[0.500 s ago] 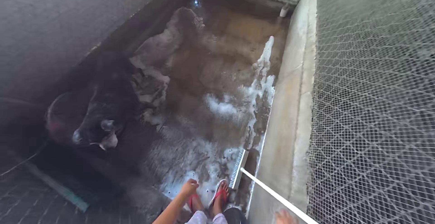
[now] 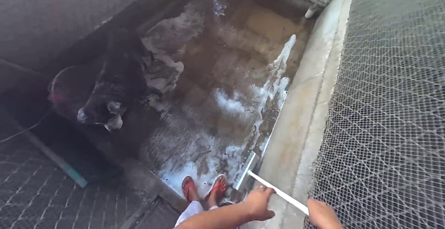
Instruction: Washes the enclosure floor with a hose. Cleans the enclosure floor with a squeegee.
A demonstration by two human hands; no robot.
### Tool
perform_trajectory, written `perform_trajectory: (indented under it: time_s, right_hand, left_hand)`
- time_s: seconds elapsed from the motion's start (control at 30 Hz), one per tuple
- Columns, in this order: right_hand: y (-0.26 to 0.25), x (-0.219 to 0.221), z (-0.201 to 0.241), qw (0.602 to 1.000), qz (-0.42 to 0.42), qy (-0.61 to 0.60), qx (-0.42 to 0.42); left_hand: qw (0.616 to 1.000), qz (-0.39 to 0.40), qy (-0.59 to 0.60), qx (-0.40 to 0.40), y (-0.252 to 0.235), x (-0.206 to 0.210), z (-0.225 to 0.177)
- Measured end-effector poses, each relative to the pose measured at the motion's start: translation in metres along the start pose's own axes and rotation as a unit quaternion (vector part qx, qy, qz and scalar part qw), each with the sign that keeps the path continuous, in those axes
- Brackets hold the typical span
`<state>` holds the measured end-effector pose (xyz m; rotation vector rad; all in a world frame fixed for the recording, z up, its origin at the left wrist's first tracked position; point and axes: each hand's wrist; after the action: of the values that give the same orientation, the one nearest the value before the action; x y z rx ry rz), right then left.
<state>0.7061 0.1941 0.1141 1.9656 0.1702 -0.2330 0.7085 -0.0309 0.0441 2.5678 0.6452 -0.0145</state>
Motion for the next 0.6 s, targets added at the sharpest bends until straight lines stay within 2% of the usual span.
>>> perform_trajectory:
  time_s: [0.13,0.23,0.33,0.43,0.47,0.5,0.57,0.6]
  right_hand:
    - [-0.029,-0.014,0.000,0.993,0.046,-0.107,-0.004]
    - [-0.034,-0.029,0.033,0.971,0.084,-0.220,-0.051]
    - [-0.040,-0.053,0.074,0.908,0.119,-0.401,-0.043]
    - [-0.041,-0.065,0.112,0.799,0.129,-0.587,-0.016]
    - [-0.040,-0.064,0.121,0.797,0.133,-0.589,-0.021]
    - [-0.038,-0.061,0.125,0.822,0.147,-0.549,-0.036]
    - [-0.025,-0.044,0.120,0.877,0.206,-0.425,-0.083]
    - [-0.012,-0.030,0.109,0.884,0.233,-0.392,-0.103]
  left_hand:
    - [0.990,-0.020,-0.053,0.128,-0.017,0.001,-0.036]
    - [0.989,-0.013,-0.077,0.128,-0.022,-0.005,-0.036]
    - [0.995,-0.028,-0.079,0.046,-0.021,-0.026,-0.019]
    - [0.993,-0.102,-0.063,0.007,-0.024,-0.043,0.005]
    - [0.991,-0.119,-0.059,0.004,-0.027,-0.047,0.013]
    - [0.992,-0.115,-0.057,-0.001,-0.031,-0.048,0.021]
    - [0.996,-0.033,-0.083,-0.020,-0.036,-0.049,0.035]
    - [0.995,0.024,-0.094,-0.021,-0.039,-0.046,0.039]
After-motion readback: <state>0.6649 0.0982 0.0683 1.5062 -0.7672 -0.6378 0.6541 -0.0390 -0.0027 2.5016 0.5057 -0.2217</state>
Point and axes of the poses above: each hand's wrist, its own y-axis away from the middle knuckle, its own x-axis out of the palm, z = x × y, and after that the axes turned 6 degrees about x, right-handed
